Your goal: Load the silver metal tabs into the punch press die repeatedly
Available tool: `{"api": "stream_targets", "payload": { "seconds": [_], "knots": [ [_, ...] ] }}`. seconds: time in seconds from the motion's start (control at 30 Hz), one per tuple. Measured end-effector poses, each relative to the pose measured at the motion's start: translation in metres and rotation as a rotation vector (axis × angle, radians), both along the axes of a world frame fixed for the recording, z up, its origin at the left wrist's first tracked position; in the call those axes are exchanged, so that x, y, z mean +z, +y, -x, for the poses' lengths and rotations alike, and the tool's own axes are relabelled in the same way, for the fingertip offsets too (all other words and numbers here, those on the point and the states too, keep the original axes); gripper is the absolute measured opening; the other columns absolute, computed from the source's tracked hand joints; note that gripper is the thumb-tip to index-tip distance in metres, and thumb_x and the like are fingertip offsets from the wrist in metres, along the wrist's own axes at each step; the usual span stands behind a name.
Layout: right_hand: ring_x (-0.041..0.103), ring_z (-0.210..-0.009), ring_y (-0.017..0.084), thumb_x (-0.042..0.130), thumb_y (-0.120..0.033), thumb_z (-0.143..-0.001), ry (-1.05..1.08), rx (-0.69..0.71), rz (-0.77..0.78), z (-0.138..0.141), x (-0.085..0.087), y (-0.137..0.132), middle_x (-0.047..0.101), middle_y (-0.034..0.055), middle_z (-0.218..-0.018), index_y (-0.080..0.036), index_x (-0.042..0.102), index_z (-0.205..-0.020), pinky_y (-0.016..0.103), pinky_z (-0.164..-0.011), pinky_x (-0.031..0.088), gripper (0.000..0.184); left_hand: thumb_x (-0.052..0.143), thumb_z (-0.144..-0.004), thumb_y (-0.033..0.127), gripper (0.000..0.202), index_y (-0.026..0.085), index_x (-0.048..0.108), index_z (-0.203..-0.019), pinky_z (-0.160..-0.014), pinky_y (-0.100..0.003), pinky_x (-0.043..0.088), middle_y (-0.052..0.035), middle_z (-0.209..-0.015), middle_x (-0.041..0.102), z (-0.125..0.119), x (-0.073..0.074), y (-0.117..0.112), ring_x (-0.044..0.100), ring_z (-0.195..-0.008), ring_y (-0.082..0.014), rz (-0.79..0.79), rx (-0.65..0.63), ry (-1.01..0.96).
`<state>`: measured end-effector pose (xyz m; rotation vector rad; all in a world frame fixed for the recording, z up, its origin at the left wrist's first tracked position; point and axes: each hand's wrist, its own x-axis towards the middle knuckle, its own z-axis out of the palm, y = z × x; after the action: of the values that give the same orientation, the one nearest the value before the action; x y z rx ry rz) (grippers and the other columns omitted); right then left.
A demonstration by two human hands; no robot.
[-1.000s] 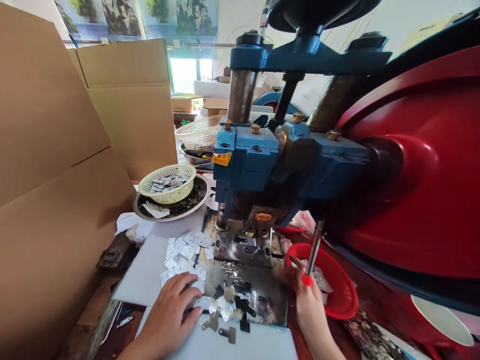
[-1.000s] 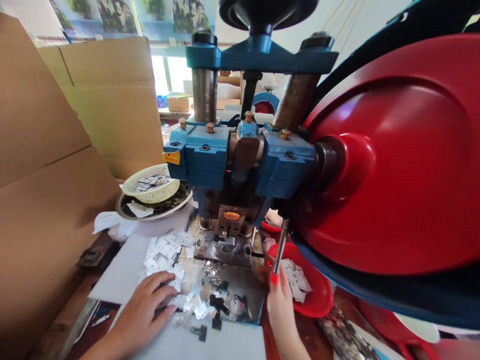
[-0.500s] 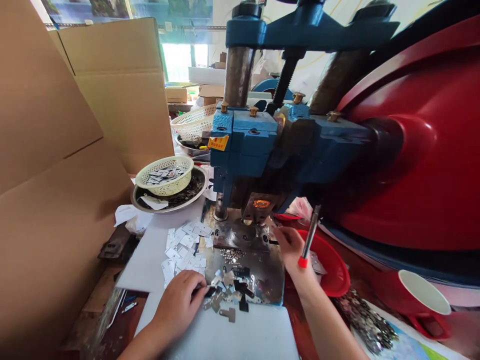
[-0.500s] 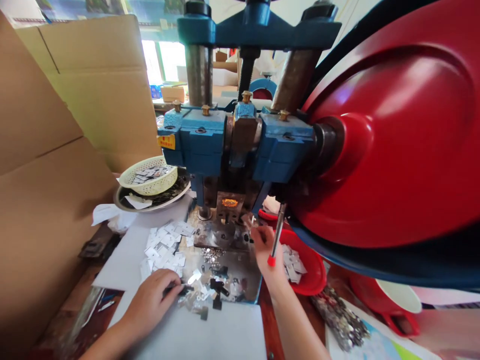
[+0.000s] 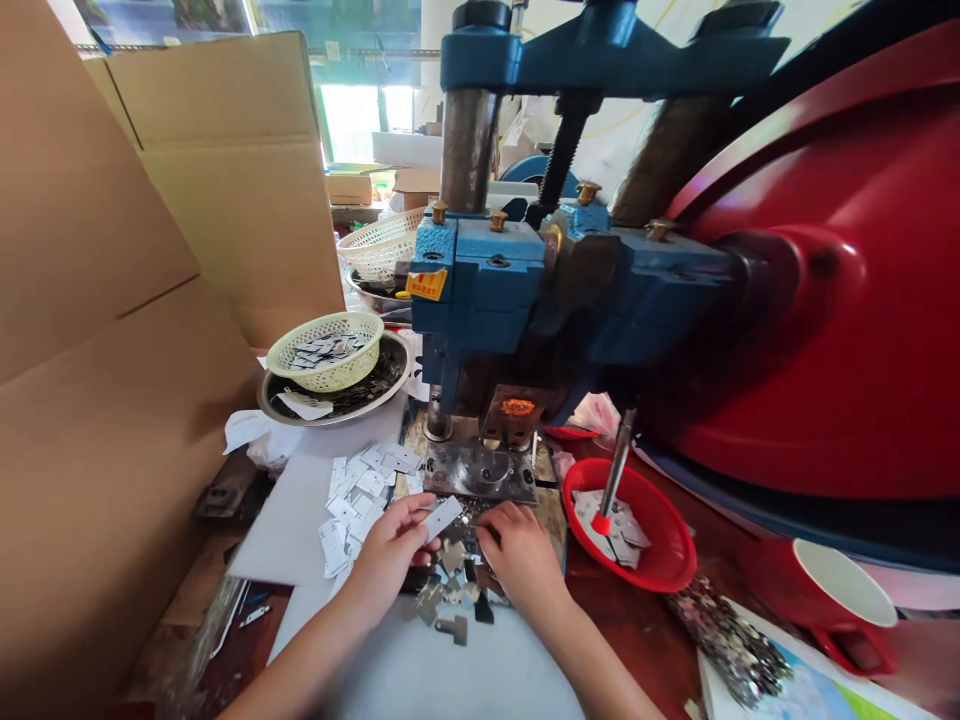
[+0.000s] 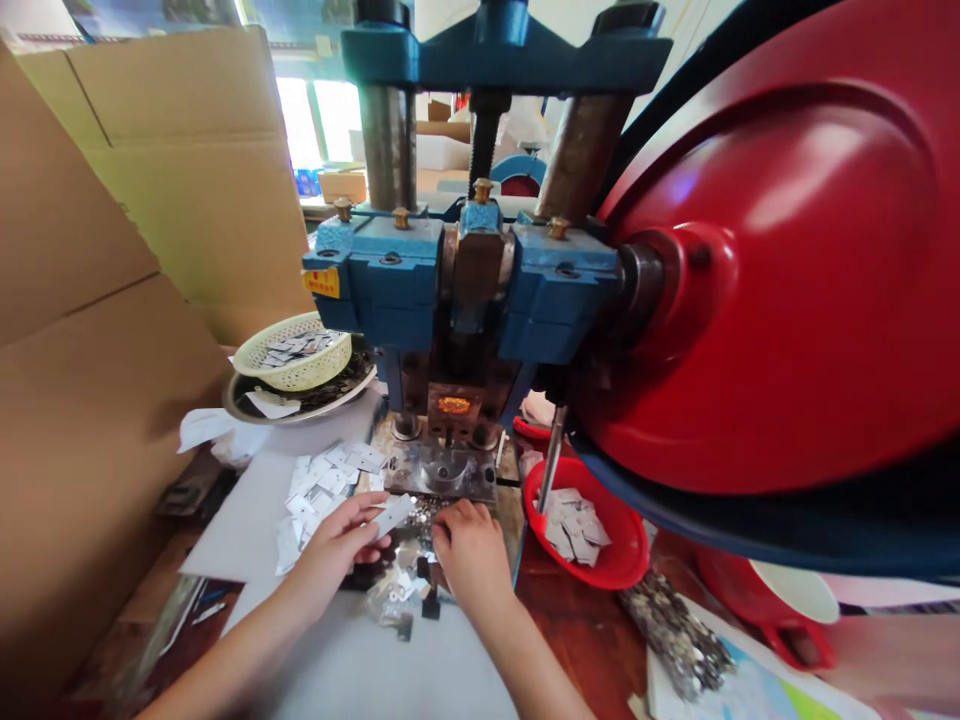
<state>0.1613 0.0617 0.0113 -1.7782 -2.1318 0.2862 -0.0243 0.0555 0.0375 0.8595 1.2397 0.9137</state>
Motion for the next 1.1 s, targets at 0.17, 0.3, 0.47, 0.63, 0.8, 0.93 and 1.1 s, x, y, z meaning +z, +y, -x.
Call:
{"api": "stream_targets", "payload": {
  "seconds": [0.17,0.3,0.47,0.63,0.8,0.93,1.1],
  "knots": [
    [0.057,-0.084,0.019,0.051,-0.021,-0.084,-0.073,0.005,0.002,0.000,0.004,-0.001,0.065,0.0014,-0.084,-0.026,0.065,-0.079,0.031,-0.072,0.036,0.016,0.057,-0.071,0.020,0.039,0.017,0.058,-0.110,-0.063,-0.025,0.049,-0.0051,-0.094,0.066,-0.003,0.002,0.002,0.062,-0.074,-0.0144,0.019,-0.003,-0.040],
    [0.056,-0.084,0.019,0.050,-0.022,-0.085,-0.092,0.022,0.003,0.002,0.005,-0.002,0.065,0.0006,-0.084,-0.026,0.066,-0.079,0.032,-0.074,0.034,0.017,0.057,-0.071,0.018,0.039,0.016,0.058,-0.110,-0.064,-0.025,0.049,-0.0049,-0.093,0.066,-0.006,0.003,0.003,0.062,-0.073,-0.0138,0.017,-0.002,-0.054],
    [0.057,-0.082,0.019,0.048,-0.022,-0.086,-0.073,0.003,-0.015,-0.001,0.003,0.001,0.065,0.0011,-0.083,-0.025,0.065,-0.077,0.031,-0.074,0.035,0.019,0.062,-0.067,0.016,0.045,0.016,0.057,-0.112,-0.065,-0.026,0.049,-0.0040,-0.090,0.065,-0.006,0.005,0.004,0.063,-0.073,-0.0147,0.056,0.021,-0.022],
    [0.058,-0.086,0.019,0.047,-0.023,-0.086,0.049,-0.014,0.022,-0.011,-0.001,0.003,0.066,0.0010,-0.087,-0.025,0.065,-0.083,0.030,-0.076,0.039,0.018,0.065,-0.068,0.027,0.047,0.017,0.059,-0.113,-0.073,-0.030,0.049,-0.0047,-0.093,0.066,0.004,0.002,0.003,0.062,-0.080,-0.0177,0.014,0.043,0.000],
    [0.058,-0.085,0.019,0.052,-0.023,-0.083,0.012,0.006,0.032,-0.011,0.000,0.003,0.066,0.0000,-0.084,-0.027,0.066,-0.077,0.030,-0.072,0.039,0.015,0.063,-0.070,0.029,0.048,0.020,0.060,-0.117,-0.078,-0.029,0.045,-0.0026,-0.092,0.065,0.011,-0.002,0.001,0.059,-0.085,-0.0186,-0.085,0.060,0.126],
    [0.057,-0.082,0.019,0.053,-0.021,-0.083,-0.080,0.019,0.013,-0.005,0.002,0.002,0.066,0.0003,-0.082,-0.027,0.065,-0.075,0.031,-0.071,0.036,0.016,0.061,-0.072,0.028,0.036,0.020,0.061,-0.107,-0.068,-0.025,0.043,0.0010,-0.077,0.058,0.009,-0.008,0.000,0.054,-0.071,-0.0148,-0.129,0.026,0.164],
    [0.057,-0.080,0.019,0.048,-0.022,-0.085,-0.027,-0.022,-0.058,-0.011,0.002,0.008,0.064,0.0025,-0.081,-0.022,0.062,-0.077,0.031,-0.071,0.038,0.017,0.062,-0.072,0.029,0.029,0.018,0.061,-0.099,-0.066,-0.024,0.043,0.0011,-0.076,0.056,0.007,-0.022,-0.004,0.052,-0.068,-0.0136,-0.212,0.056,0.206]
  ]
}}
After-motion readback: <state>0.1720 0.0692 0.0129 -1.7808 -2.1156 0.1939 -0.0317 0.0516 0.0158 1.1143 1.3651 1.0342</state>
